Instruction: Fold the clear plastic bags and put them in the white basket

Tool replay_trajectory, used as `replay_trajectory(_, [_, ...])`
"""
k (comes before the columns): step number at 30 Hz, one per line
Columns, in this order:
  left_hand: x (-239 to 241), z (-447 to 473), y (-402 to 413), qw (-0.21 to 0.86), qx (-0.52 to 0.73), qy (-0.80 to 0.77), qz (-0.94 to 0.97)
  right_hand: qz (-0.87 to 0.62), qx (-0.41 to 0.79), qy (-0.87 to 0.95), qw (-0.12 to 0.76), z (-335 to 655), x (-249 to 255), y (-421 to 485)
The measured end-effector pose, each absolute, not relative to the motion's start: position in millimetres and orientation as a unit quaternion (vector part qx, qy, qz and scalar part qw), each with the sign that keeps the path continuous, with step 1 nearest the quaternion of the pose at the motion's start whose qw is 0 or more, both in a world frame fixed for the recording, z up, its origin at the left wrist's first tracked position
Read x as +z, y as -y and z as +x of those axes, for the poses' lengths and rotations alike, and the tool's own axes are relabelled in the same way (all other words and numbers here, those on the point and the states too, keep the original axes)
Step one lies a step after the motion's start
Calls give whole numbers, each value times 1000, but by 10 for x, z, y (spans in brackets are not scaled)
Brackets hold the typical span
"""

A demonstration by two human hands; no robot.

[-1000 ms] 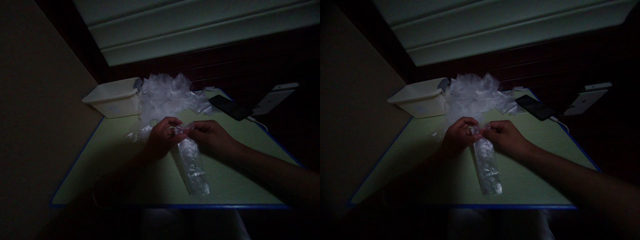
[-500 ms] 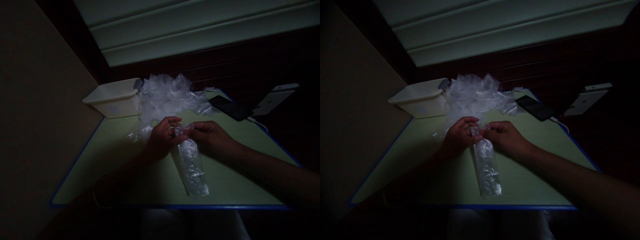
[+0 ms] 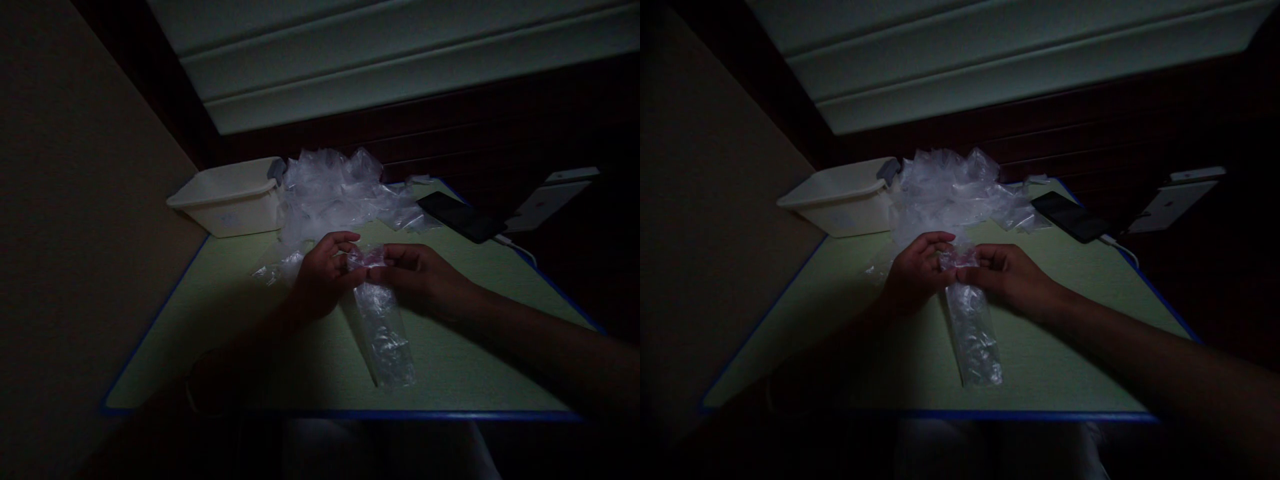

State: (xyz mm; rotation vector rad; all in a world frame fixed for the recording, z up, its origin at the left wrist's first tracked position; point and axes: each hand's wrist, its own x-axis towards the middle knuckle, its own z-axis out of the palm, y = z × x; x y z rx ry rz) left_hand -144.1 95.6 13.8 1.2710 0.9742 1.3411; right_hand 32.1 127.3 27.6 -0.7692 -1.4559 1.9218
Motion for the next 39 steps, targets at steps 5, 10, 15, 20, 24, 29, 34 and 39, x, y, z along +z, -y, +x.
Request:
replay_trajectory(5, [145, -1442, -965, 501, 567, -396, 520, -280, 712, 573, 293, 337, 292, -1274])
replay_trajectory(10, [182, -1476, -963, 501, 566, -398, 519, -274, 722, 567, 286, 337, 317, -1280])
replay_trajectory(15, [272, -1635, -942, 482, 525, -357, 603, -263, 732, 559, 288, 355, 296, -1316])
replay_trajectory(20, [423, -1823, -900, 444, 410, -350, 716, -255, 731, 584, 243, 380, 308, -1308])
replay_trajectory(24, [507, -1885, -877, 389, 327, -363, 781, -253, 726, 604, 208, 375, 335, -1275])
replay_trajectory(29, [519, -1886, -887, 366, 313, -381, 789, -233, 730, 613, 193, 367, 339, -1257])
replay_trajectory(34, [563, -1903, -899, 366, 325, -401, 774, -247, 716, 626, 186, 380, 321, -1258])
replay_trajectory(39, [571, -1852, -918, 443, 385, -446, 676, -272, 693, 632, 214, 384, 316, -1259])
